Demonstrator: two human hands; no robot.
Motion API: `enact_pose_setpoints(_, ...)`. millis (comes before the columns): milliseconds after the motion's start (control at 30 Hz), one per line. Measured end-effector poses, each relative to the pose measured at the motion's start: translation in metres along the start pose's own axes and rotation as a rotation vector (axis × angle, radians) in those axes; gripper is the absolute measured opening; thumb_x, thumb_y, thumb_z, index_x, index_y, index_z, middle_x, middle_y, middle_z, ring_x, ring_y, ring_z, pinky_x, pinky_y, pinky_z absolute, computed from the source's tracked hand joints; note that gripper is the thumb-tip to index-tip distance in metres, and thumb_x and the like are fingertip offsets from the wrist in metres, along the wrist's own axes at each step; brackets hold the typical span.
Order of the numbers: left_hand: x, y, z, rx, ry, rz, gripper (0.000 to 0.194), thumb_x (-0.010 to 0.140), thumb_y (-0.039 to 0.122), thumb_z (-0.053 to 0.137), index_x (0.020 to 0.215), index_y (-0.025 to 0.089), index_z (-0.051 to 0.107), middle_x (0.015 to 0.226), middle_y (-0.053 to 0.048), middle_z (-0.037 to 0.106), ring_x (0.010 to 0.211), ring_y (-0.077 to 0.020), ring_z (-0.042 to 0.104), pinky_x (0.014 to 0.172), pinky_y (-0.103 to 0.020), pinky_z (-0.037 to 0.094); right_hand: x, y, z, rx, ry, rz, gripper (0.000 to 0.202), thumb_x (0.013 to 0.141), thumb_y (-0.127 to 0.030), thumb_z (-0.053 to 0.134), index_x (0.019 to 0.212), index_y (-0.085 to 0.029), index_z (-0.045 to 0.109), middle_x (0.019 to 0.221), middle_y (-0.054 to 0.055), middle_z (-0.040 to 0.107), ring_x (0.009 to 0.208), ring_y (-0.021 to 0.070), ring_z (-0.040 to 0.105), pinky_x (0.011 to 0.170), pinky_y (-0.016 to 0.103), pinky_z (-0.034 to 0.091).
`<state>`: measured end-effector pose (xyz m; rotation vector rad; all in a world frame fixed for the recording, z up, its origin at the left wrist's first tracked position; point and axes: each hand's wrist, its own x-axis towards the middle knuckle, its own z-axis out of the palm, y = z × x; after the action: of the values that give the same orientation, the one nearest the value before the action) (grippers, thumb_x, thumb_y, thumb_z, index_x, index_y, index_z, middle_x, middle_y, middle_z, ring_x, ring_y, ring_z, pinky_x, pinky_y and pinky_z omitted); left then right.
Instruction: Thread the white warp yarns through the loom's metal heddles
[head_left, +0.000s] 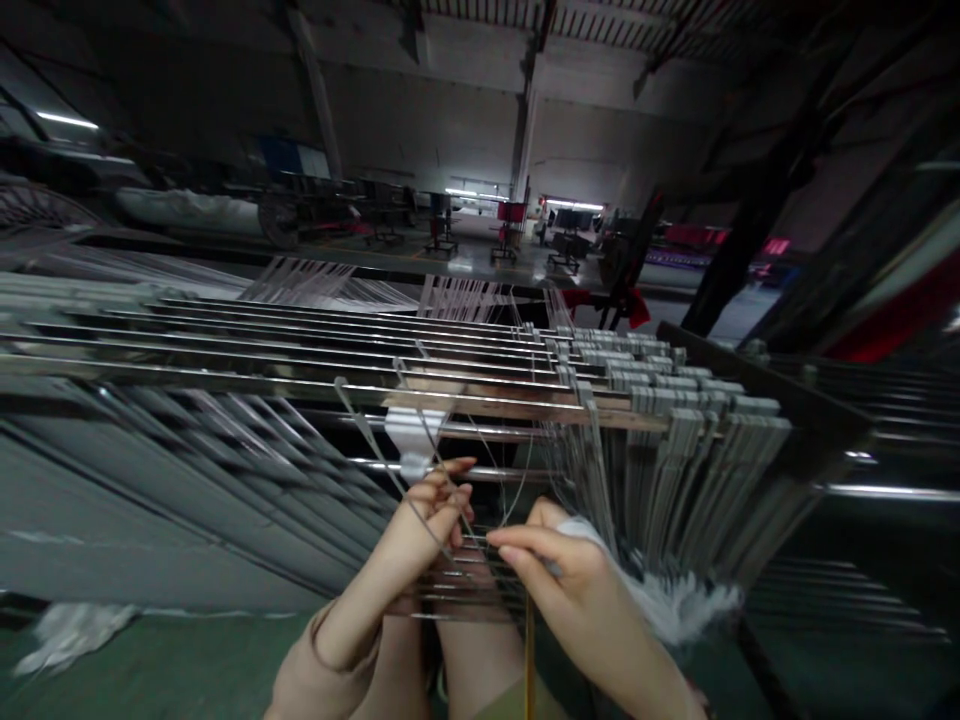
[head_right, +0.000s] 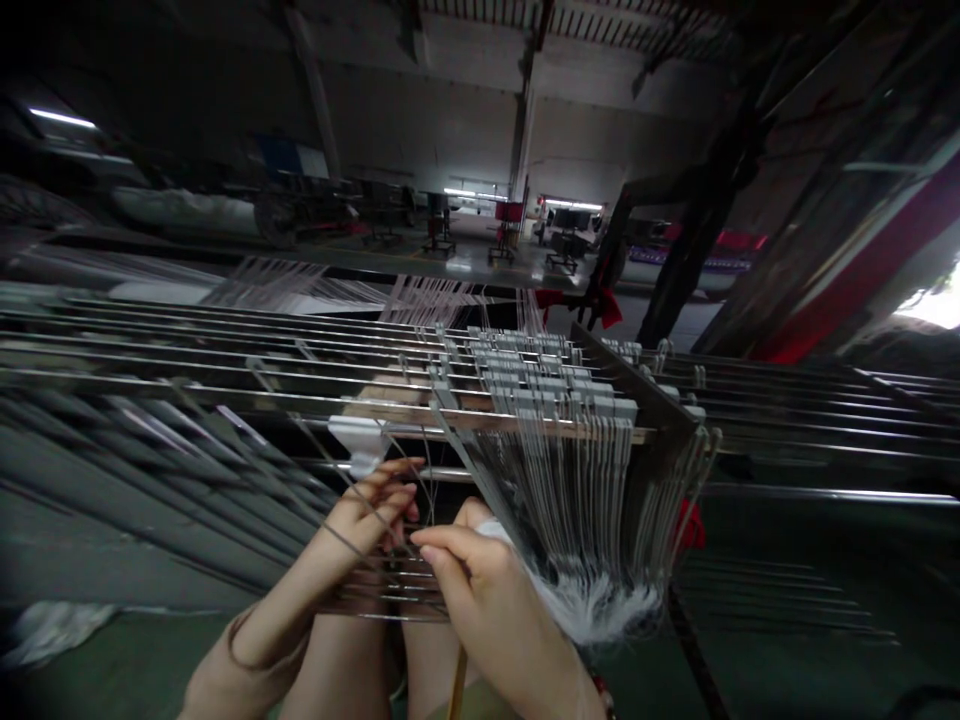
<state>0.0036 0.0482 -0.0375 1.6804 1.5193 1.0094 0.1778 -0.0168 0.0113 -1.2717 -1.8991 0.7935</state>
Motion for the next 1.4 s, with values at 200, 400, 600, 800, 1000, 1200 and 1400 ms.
enact_pose_setpoints(200,-0.056,0.012,-0.019,-0.211,0.040,0.254,0.014,0.087,0.024,0.051,0.091,0.021,0.064,0.091,-0.006,0.065,0.082,-0.0187,0.062,0.066,-0.024,0.050,0.011,-0.008,0.005,0.012,-0.077,-0.009,0.024,0.089,-0.011,0.051,0.101,-0.024,0.067,0.088,-0.001,0.057,0.085,0.0126,0.055,0.076,0.023,0.040)
enact_pose_setpoints(400,-0.092,-0.006,-0.015,-0.011,0.045,0.381,0.029,0.087,0.012,0.052,0.110,0.028,0.058,0.103,-0.003,0.067,0.093,-0.0172,0.063,0.080,-0.024,0.049,0.020,-0.011,0.013,0.100,-0.111,0.009,0.014,0.084,-0.010,0.058,0.083,-0.022,0.065,0.080,-0.003,0.058,0.077,0.0119,0.057,0.071,0.022,0.042)
enact_pose_setpoints(600,-0.094,-0.051,-0.012,0.562,0.223,0.453,0.047,0.084,0.018,0.054,0.131,0.018,0.046,0.127,-0.012,0.058,0.122,-0.0332,0.043,0.096,-0.048,0.038,-0.016,0.022,0.003,0.381,0.282,-0.045,0.009,0.084,-0.019,0.062,0.087,-0.027,0.064,0.082,-0.002,0.057,0.076,0.0130,0.055,0.068,0.024,0.043)
enact_pose_setpoints(800,-0.102,-0.051,0.017,0.828,0.141,0.544,0.048,0.083,0.028,0.057,0.128,0.016,0.051,0.129,-0.013,0.057,0.112,-0.0352,0.051,0.087,-0.050,0.044,-0.031,0.027,0.006,0.733,0.318,-0.059,0.013,0.091,-0.030,0.054,0.090,-0.027,0.067,0.081,0.002,0.065,0.060,0.0121,0.057,0.051,0.023,0.047)
enact_pose_setpoints(1000,-0.087,-0.016,0.045,0.139,-0.113,0.524,0.031,0.083,0.014,0.048,0.112,0.019,0.056,0.124,-0.011,0.059,0.125,-0.0319,0.042,0.098,-0.049,0.041,-0.002,0.015,0.028,0.096,0.475,-0.097,0.018,0.091,-0.017,0.049,0.100,-0.023,0.065,0.115,0.007,0.063,0.108,0.0198,0.057,0.093,0.036,0.045)
enact_pose_setpoints(1200,-0.057,-0.013,0.024,-0.679,0.094,-0.068,0.007,0.089,0.024,0.045,0.087,0.022,0.052,0.083,-0.003,0.063,0.082,-0.0212,0.066,0.074,-0.038,0.053,0.016,0.008,0.035,-0.136,0.456,-0.173,0.019,0.091,-0.016,0.047,0.101,-0.020,0.063,0.105,0.007,0.062,0.104,0.0199,0.056,0.095,0.037,0.042)
enact_pose_setpoints(1400,-0.031,-0.013,0.006,-0.118,0.018,0.206,0.028,0.084,0.020,0.047,0.106,0.020,0.065,0.106,-0.011,0.066,0.102,-0.0243,0.059,0.092,-0.038,0.043,0.023,0.000,0.037,-0.201,0.397,-0.123,0.021,0.091,-0.017,0.046,0.100,-0.018,0.065,0.094,0.008,0.063,0.097,0.0221,0.057,0.090,0.039,0.044)
